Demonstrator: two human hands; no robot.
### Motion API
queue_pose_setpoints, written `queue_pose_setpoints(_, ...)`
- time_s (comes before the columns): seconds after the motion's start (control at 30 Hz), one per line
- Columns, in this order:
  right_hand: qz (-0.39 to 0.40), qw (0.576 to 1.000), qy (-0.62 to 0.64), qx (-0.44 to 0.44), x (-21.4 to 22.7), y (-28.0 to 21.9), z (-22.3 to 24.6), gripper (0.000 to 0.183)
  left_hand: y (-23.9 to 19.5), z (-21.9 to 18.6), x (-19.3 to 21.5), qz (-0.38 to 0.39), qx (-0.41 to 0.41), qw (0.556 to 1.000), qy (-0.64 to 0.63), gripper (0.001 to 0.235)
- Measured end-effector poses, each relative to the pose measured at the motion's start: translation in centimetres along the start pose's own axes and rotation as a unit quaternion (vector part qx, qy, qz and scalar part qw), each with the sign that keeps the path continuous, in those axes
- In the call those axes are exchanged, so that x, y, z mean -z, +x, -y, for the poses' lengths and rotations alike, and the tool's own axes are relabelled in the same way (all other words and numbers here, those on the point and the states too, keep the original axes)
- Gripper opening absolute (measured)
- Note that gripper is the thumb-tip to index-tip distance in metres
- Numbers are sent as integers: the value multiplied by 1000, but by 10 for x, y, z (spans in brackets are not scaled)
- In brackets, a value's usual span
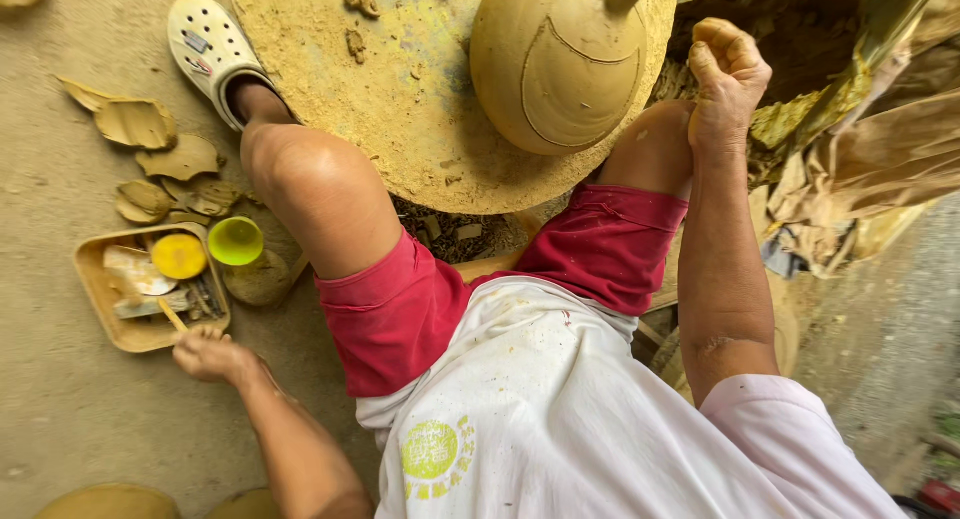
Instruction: The person sculpts a face into a clay object using their hands and a small wooden tool. They carve facial features and smooth the surface of the clay while the object sits on a revolving wooden board.
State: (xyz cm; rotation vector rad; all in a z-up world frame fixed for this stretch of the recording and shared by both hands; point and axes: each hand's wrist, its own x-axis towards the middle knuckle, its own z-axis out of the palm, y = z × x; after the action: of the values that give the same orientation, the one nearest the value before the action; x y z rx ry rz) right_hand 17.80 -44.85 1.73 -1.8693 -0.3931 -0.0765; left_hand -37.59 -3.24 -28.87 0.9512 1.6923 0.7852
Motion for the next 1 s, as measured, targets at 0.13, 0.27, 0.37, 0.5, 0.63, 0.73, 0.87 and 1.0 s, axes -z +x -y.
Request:
queue_pose_setpoints(0.13, -130, 970, -107, 175, -35, -24, 49, 28, -69, -102, 6, 21, -88, 942, -322, 56)
queue_pose_setpoints(0.27, 127, 987, -62, 81, -72, -132, 125, 32, -197, -203, -23, 316, -268, 865, -283, 60)
queue_pose_setpoints(0.37, 366, 923, 93, 71, -81, -168, 157, 61, -300, -253, -58, 546, -259, 787, -125, 64)
queue_pose_setpoints(0.5, 326, 900, 279, -75, -43, -188, 181, 39, -385, -283, -103, 743, -327, 584, -15, 55)
queue_pose_setpoints(0.63, 94, 909, 400, -67, 34, -196, 164, 32, -424, -283, -127, 822, -390, 410, 68, 60)
queue_pose_setpoints(0.73, -117, 956, 260, -63, 123, -210, 114, 22, -420, -273, -139, 753, -472, 388, 243, 67)
queue_pose_setpoints(0.87, -23, 758, -399, -515, 203, -254, 4, 27, -374, -250, -155, 543, -593, 348, 482, 79)
queue_pose_setpoints(1.0, 223, 578, -500, -605, 209, -314, -110, 26, -331, -236, -154, 499, -569, 363, 544, 77)
